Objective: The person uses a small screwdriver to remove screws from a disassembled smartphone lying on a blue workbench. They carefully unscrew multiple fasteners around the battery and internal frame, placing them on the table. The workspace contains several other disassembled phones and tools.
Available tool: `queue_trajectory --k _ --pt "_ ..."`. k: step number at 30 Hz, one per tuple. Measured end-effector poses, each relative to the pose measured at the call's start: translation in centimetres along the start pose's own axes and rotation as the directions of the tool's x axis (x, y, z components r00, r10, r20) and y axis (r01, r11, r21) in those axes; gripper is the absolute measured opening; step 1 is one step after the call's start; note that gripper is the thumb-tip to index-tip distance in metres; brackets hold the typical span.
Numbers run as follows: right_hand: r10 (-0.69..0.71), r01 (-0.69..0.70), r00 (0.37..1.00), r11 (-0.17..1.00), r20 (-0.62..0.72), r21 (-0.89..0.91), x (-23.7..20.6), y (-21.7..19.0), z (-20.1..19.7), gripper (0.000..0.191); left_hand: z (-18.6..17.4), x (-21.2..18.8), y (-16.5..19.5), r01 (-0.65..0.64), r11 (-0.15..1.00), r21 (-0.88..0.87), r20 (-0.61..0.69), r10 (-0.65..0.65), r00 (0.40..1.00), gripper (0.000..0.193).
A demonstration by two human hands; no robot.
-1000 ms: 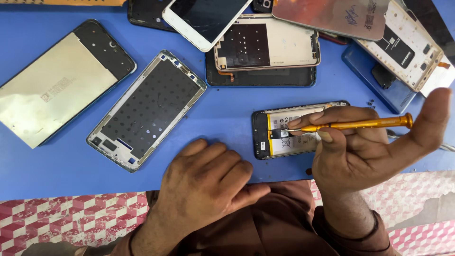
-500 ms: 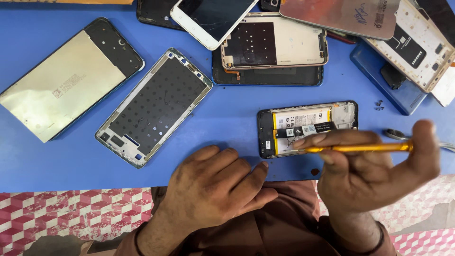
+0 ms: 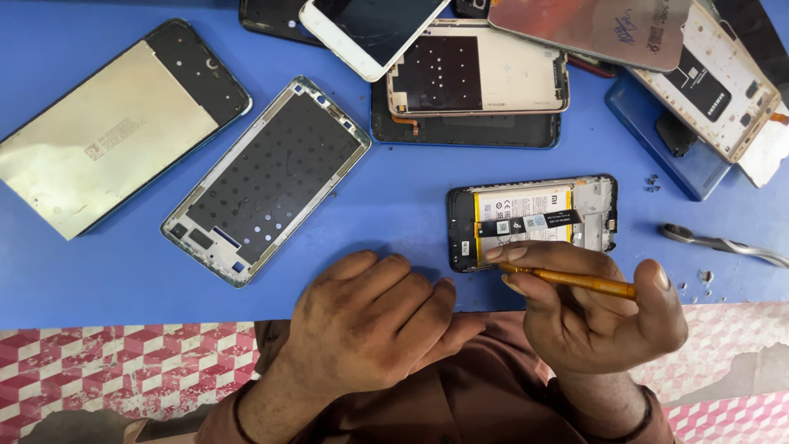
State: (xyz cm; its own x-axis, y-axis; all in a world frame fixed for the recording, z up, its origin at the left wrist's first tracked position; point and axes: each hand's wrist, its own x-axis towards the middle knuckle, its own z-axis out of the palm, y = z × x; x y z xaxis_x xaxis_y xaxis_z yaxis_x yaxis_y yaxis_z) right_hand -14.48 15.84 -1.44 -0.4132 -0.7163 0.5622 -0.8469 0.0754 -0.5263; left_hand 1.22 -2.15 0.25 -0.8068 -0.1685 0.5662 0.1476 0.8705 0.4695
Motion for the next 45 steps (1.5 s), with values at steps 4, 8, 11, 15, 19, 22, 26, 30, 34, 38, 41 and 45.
queue_trajectory --k 4,8,11,15,19,22,26,30,34,38,41,45 --pt "-0.007 0.009 1.0 0.996 -0.024 0.088 -0.8 0.2 0.6 0.085 0.0 -0.1 0.0 0.007 1.0 -0.013 0.011 -0.007 1.0 0.038" --pt "0.015 -0.012 0.999 0.992 -0.028 0.124 -1.3 0.2 0.7 0.085 0.1 0.2 0.1 0.008 1.0 -0.011 -0.004 -0.008 1.0 0.038" --pt "0.002 0.001 1.0 0.993 -0.026 0.12 -1.1 0.2 0.7 0.085 0.0 0.2 0.1 0.01 1.0 -0.009 -0.004 -0.01 1.0 0.038" --pt "-0.028 0.03 0.999 0.993 -0.022 0.114 -0.7 0.1 0.9 0.088 0.0 0.3 0.1 0.013 1.0 -0.005 -0.002 -0.013 1.0 0.039" --pt "-0.035 0.036 0.999 0.992 -0.012 0.121 -0.7 0.0 0.8 0.089 0.0 0.2 0.0 0.006 1.0 -0.007 -0.003 -0.006 1.0 0.04" --pt "-0.045 0.048 0.999 0.988 -0.021 0.146 -0.7 0.2 0.8 0.088 0.1 0.1 0.0 0.015 1.0 -0.008 0.01 -0.015 1.0 0.041" --pt "-0.033 0.035 0.999 0.979 -0.016 0.203 -0.2 0.0 1.0 0.087 0.3 -0.1 0.2 0.031 0.999 0.013 0.029 -0.031 0.999 0.04" --pt "0.002 -0.006 1.0 0.977 0.02 0.215 1.2 -0.8 0.9 0.077 0.2 0.0 0.1 0.029 0.999 0.039 0.019 -0.03 0.999 0.035" --pt "-0.069 0.047 0.996 0.95 0.059 0.309 3.1 -1.1 0.7 0.056 0.2 0.1 0.1 0.034 0.998 0.055 0.038 -0.036 0.999 0.035" --pt "-0.097 0.05 0.982 0.961 0.163 0.272 4.2 -1.0 0.1 0.031 0.1 0.1 0.0 0.011 0.997 0.076 0.086 -0.017 0.996 0.035" --pt "-0.122 0.088 0.978 0.976 0.168 0.199 4.2 -1.2 -0.2 0.039 0.2 0.1 0.1 0.016 0.997 0.071 0.108 -0.024 0.994 0.035" --pt "-0.107 0.088 0.985 0.986 0.138 0.139 4.2 -1.4 0.0 0.053 0.4 0.3 0.0 0.035 0.998 0.057 0.117 -0.042 0.992 0.034"
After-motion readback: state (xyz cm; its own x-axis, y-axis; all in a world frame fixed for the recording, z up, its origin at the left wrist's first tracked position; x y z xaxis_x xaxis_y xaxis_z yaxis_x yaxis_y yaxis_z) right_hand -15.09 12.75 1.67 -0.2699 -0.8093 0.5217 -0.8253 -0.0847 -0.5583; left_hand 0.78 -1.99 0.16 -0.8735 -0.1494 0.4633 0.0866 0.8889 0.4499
